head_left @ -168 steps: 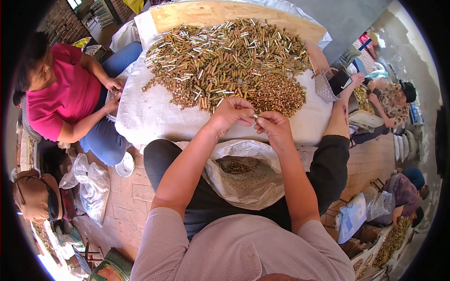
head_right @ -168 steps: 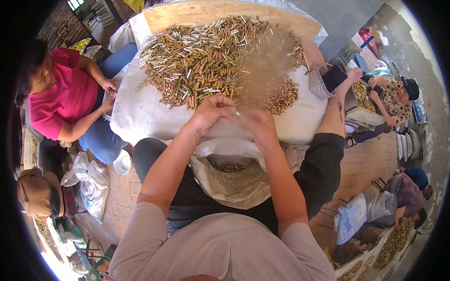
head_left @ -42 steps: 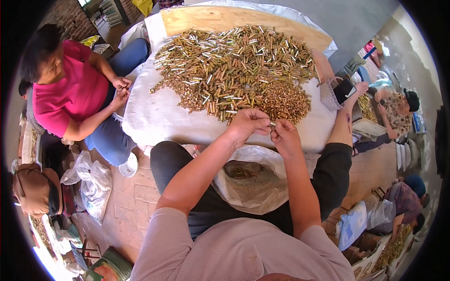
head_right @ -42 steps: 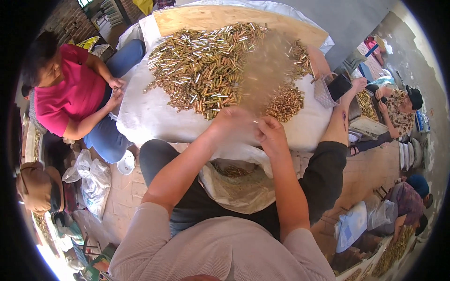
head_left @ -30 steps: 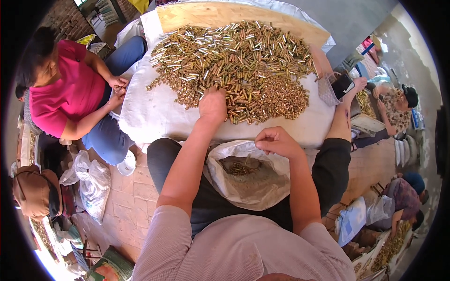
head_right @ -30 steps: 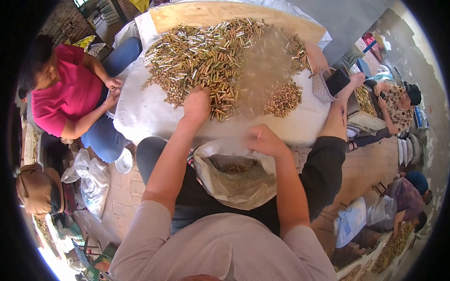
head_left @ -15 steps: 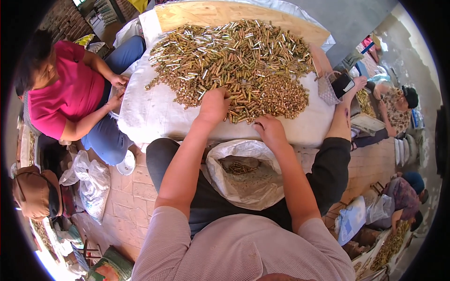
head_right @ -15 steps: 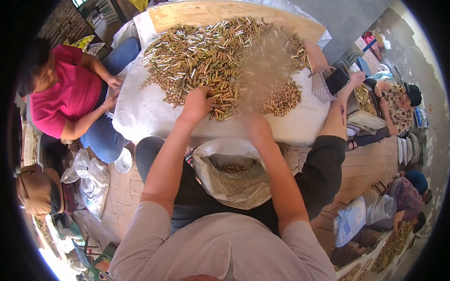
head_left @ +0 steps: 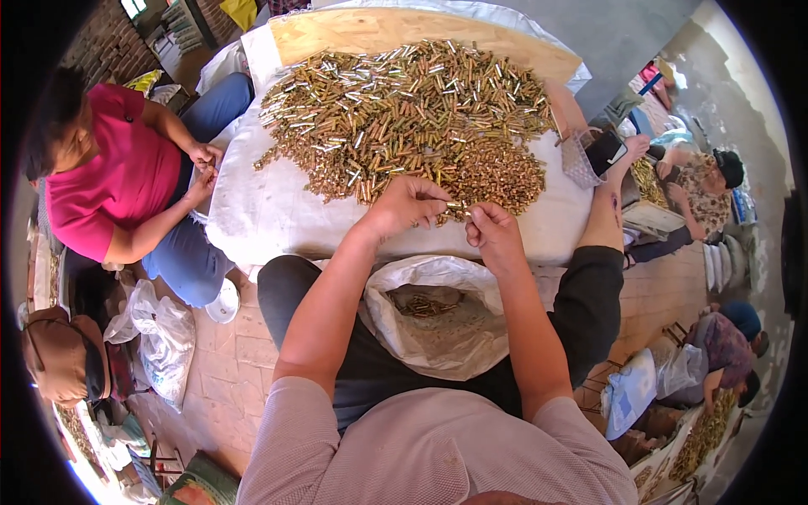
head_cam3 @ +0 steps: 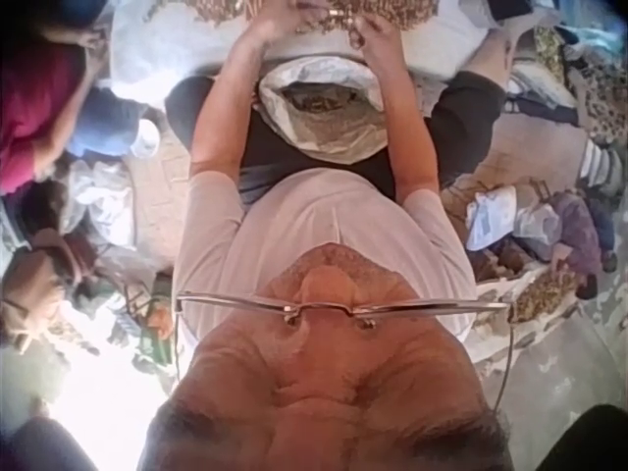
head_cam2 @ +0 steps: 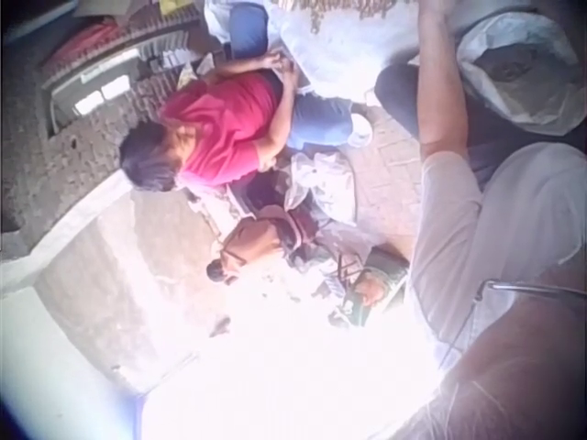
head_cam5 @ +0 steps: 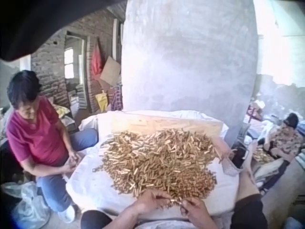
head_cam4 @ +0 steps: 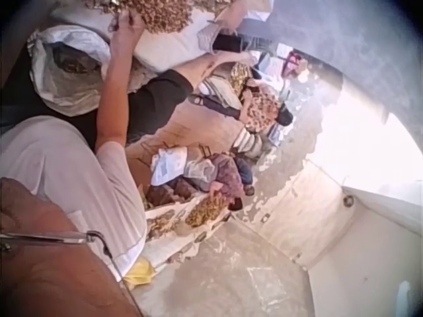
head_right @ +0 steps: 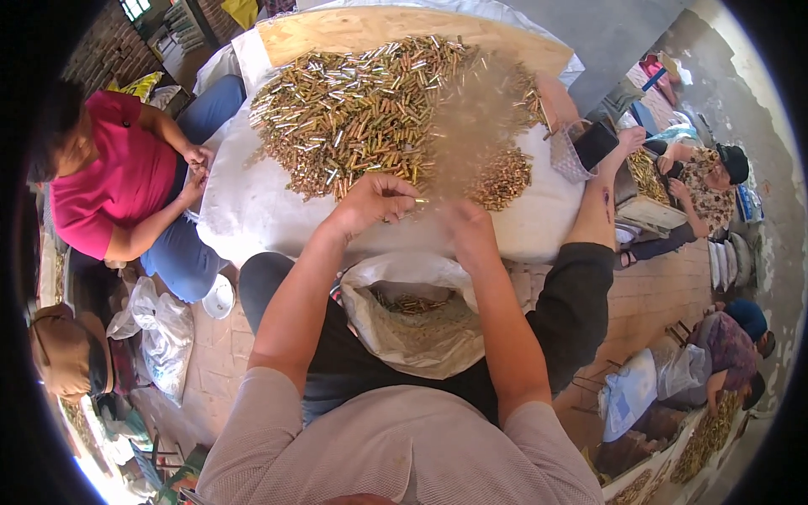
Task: The person sorts bullet casings and bullets on a sheet by hand.
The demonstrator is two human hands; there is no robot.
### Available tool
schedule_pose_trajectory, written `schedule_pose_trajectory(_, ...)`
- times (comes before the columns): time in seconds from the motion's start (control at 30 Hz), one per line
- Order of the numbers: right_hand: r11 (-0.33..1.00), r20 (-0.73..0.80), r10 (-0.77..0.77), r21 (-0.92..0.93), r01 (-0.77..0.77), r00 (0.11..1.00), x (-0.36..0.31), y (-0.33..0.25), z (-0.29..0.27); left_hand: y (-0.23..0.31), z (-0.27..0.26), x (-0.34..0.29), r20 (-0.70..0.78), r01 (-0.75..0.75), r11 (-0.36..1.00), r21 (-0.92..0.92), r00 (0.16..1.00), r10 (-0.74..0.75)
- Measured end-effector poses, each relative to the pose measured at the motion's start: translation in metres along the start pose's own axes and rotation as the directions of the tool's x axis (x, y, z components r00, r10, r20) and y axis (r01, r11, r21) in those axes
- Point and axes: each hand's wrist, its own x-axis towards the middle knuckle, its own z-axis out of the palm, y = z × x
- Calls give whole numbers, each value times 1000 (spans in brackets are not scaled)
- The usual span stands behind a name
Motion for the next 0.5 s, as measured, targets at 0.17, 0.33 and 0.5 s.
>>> schedule_pose_trajectory(0.17,987,-4,8,160,-7,1000,1,0,-3,-3,6,1,32,-24,999,-27,999,25)
schedule_pose_trajectory(0.33,981,19,21,194,-25,1000,3,2,-6,-5,9,2,43,-12,999,-45,999,14)
schedule_pose_trajectory(0.5,984,47,20,178,-28,999,5,7,-12,-7,10,3,69,-4,999,-46,998,7)
